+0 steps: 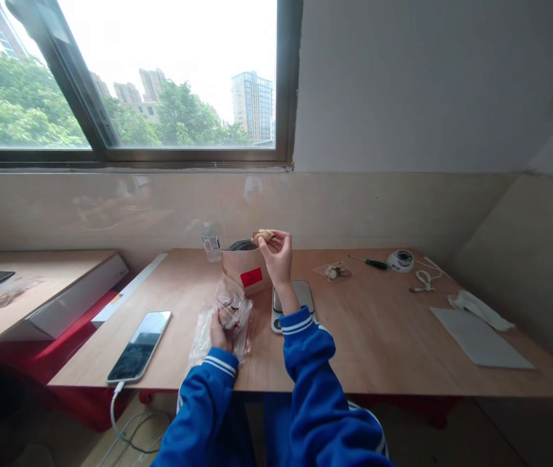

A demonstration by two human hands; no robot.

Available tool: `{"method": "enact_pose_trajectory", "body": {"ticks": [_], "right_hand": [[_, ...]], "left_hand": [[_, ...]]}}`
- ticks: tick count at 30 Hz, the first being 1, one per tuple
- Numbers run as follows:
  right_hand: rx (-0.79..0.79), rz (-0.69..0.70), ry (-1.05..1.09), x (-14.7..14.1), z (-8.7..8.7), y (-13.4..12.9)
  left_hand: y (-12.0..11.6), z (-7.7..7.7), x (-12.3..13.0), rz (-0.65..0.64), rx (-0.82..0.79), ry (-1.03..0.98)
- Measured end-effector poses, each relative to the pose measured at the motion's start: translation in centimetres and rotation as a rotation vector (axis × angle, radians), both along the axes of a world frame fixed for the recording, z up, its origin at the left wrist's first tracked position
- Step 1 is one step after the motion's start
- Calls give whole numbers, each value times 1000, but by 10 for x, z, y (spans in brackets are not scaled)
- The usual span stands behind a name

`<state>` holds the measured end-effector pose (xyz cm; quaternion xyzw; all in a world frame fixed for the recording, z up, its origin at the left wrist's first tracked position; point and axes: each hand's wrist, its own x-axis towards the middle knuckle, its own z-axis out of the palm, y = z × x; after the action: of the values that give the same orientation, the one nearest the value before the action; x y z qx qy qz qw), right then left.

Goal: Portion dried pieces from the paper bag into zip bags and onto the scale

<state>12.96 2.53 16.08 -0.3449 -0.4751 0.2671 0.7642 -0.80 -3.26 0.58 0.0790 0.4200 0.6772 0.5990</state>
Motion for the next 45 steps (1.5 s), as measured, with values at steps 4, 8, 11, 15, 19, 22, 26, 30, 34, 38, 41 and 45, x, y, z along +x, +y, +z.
{"method": "enact_pose_trajectory", "body": {"ticks": [4,8,11,15,19,22,26,30,34,38,41,45], "right_hand": [[80,-56,-242,-6,12,31],[41,-26,-486,-13,-5,39],[23,-41,-598,-15,-14,35],[24,-40,-703,-14,-15,28],[93,-105,-831,-14,-15,25],[76,-216,-827,-17,-15,15],[54,-124,-652,-23,-16,-11],[-70,329,-746,-26,-32,-37],[-135,578,-992,-26,-58,-44],[-130,625,-1039,-27,-75,-40],[-161,604,-1043,-27,-78,-38],[-186,639,-945,-25,-77,-39]], "left_hand": [[-1,2,0,12,7,50],[-1,1,-1,2,-16,65],[0,0,0,8,-16,76],[0,1,0,-2,-6,62],[-1,0,0,9,-7,68],[-1,-1,1,13,-16,66],[0,-3,2,5,8,67],[3,-10,1,6,78,122],[7,-20,-2,-9,121,174],[8,-21,-2,6,190,205],[6,-17,-1,12,233,196],[3,-14,-1,-22,187,186]]}}
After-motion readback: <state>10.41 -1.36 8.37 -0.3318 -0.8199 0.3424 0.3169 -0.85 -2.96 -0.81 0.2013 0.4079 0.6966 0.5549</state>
